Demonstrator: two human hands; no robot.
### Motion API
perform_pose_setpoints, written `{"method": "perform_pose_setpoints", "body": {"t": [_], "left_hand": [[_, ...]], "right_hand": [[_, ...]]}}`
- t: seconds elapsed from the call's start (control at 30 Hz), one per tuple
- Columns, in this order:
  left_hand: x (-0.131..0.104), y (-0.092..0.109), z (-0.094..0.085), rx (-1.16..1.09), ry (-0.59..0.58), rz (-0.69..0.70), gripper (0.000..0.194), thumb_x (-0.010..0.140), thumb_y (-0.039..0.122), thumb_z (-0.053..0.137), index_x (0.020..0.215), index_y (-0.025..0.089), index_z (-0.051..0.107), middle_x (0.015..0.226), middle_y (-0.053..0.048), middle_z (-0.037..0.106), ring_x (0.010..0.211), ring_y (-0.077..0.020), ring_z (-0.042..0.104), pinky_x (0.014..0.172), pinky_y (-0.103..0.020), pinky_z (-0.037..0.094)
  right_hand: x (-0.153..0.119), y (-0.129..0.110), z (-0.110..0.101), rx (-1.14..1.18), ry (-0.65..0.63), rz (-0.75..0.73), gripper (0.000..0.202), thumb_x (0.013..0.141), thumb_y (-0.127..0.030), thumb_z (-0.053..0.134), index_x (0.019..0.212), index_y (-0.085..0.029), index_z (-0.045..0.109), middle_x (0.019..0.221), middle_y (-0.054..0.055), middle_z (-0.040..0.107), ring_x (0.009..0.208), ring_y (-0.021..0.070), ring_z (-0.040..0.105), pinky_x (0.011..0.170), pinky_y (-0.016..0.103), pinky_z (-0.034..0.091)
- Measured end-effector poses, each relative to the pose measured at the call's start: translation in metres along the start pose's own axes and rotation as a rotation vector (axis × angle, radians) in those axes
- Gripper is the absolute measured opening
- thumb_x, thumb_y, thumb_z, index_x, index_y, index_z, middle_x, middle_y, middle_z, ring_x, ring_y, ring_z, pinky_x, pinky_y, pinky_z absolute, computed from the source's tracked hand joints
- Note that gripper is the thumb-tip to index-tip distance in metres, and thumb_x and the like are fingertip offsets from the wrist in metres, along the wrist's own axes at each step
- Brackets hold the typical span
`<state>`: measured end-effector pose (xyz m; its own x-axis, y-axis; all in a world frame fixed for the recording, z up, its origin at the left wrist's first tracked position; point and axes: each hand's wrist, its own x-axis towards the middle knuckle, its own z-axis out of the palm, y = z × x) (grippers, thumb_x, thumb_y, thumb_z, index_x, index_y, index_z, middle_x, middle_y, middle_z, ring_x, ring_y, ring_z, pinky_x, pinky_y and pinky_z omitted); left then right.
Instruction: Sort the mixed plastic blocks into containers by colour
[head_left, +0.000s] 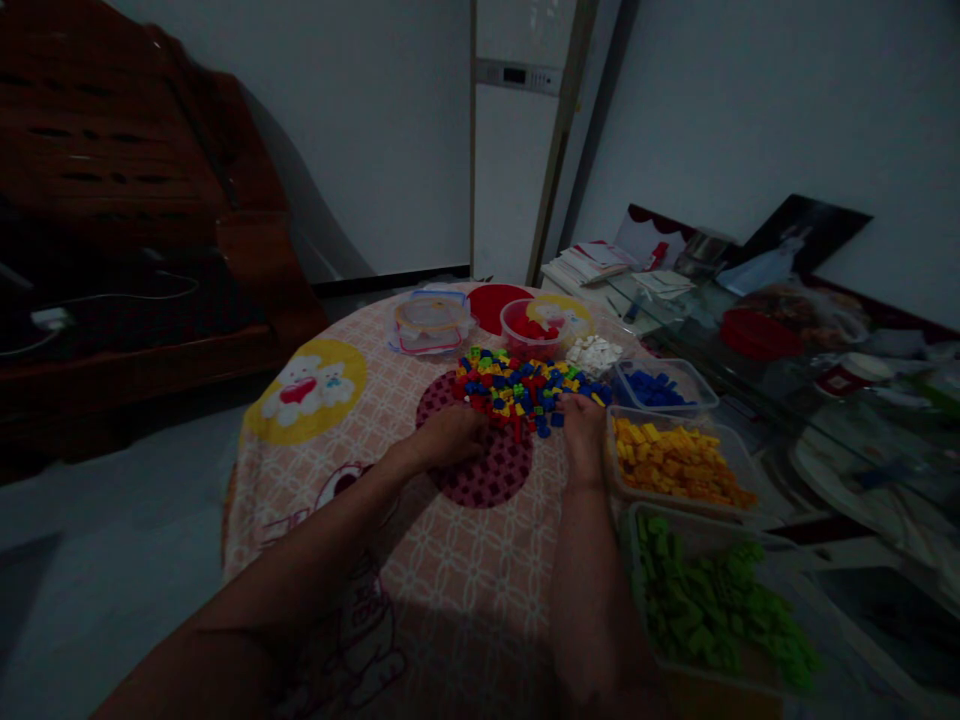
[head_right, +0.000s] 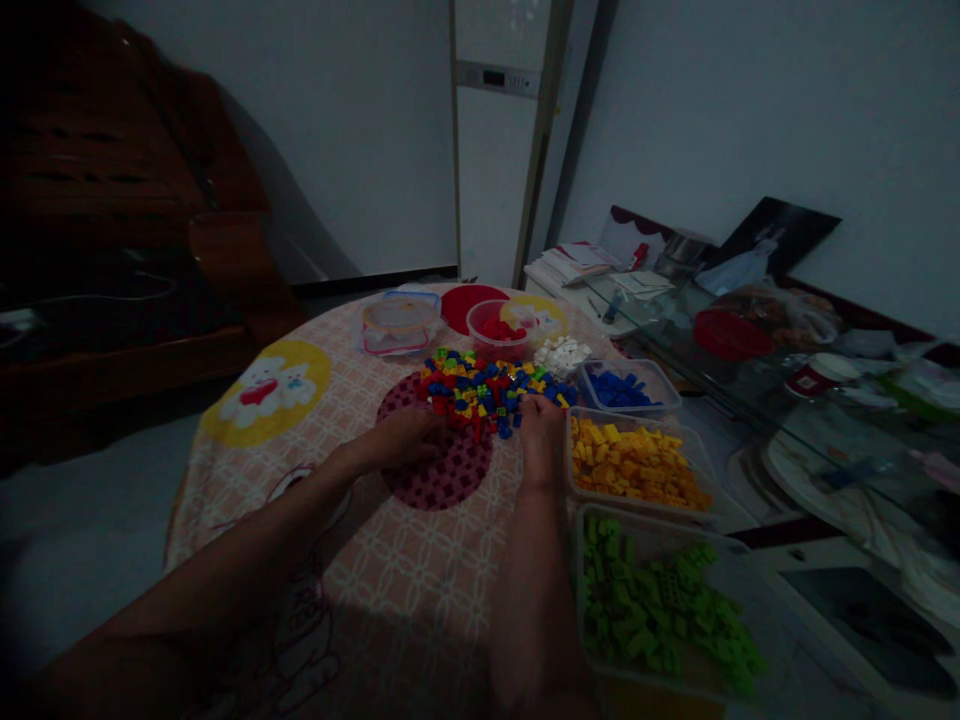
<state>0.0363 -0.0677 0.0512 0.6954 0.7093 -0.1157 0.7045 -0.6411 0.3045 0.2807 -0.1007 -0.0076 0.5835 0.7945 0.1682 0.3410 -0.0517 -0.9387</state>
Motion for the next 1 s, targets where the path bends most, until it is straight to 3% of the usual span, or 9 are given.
{"method": "perform_pose_setpoints", "body": {"t": [0.13, 0.3, 0.47, 0.67, 0.83, 1.0], "left_hand": [[0.018, -0.003, -0.009, -0.165, 0.094, 0.066, 0.013, 0.074, 0.016, 0.066, 0.084, 0.018, 0.074, 0.082, -0.003, 0.074, 0.076, -0.0187, 0.067, 0.068, -0.025, 0.044], [0.06, -0.011, -0.027, -0.653, 0.289, 0.052, 0.015, 0.07, 0.02, 0.067, 0.082, 0.014, 0.073, 0.068, 0.0, 0.07, 0.061, -0.0137, 0.063, 0.061, -0.023, 0.047], [0.094, -0.011, -0.018, -0.991, 0.415, -0.029, 0.015, 0.069, 0.019, 0.067, 0.082, 0.014, 0.074, 0.057, 0.002, 0.065, 0.05, -0.0112, 0.058, 0.054, -0.021, 0.047], [0.101, -0.002, -0.006, -1.062, 0.472, -0.141, 0.01, 0.071, 0.016, 0.066, 0.079, 0.014, 0.072, 0.055, 0.003, 0.064, 0.048, -0.0099, 0.058, 0.053, -0.02, 0.047], [0.124, 0.004, -0.028, -0.964, 0.657, -0.124, 0.017, 0.076, 0.018, 0.064, 0.089, 0.012, 0.074, 0.066, -0.001, 0.07, 0.059, -0.0125, 0.064, 0.059, -0.022, 0.051], [0.152, 0.005, -0.051, -0.931, 0.826, -0.074, 0.039, 0.078, 0.015, 0.062, 0.115, 0.011, 0.071, 0.097, -0.009, 0.076, 0.086, -0.0171, 0.07, 0.08, -0.029, 0.056]], "right_hand": [[-0.002, -0.002, 0.0, 0.001, -0.001, -0.009, 0.038, 0.08, -0.048, 0.055, 0.083, -0.017, 0.076, 0.08, 0.005, 0.077, 0.076, 0.0225, 0.068, 0.071, 0.029, 0.047], [-0.002, -0.005, -0.001, -0.014, 0.002, -0.018, 0.038, 0.08, -0.047, 0.054, 0.082, -0.017, 0.076, 0.08, 0.006, 0.077, 0.076, 0.0224, 0.067, 0.071, 0.029, 0.047], [0.0, 0.001, 0.0, -0.051, 0.006, -0.02, 0.039, 0.08, -0.049, 0.054, 0.083, -0.017, 0.077, 0.08, 0.006, 0.077, 0.075, 0.0219, 0.066, 0.072, 0.029, 0.048], [0.001, 0.002, 0.002, -0.044, 0.019, 0.003, 0.04, 0.08, -0.049, 0.054, 0.084, -0.017, 0.078, 0.082, 0.007, 0.077, 0.076, 0.0228, 0.066, 0.075, 0.031, 0.05], [0.0, 0.0, 0.0, -0.037, -0.004, -0.003, 0.041, 0.081, -0.05, 0.055, 0.086, -0.017, 0.078, 0.081, 0.007, 0.077, 0.076, 0.0223, 0.066, 0.076, 0.03, 0.05], [0.001, 0.003, 0.0, -0.038, -0.004, -0.01, 0.041, 0.081, -0.05, 0.054, 0.087, -0.017, 0.078, 0.081, 0.006, 0.077, 0.075, 0.0218, 0.066, 0.075, 0.03, 0.05]]}}
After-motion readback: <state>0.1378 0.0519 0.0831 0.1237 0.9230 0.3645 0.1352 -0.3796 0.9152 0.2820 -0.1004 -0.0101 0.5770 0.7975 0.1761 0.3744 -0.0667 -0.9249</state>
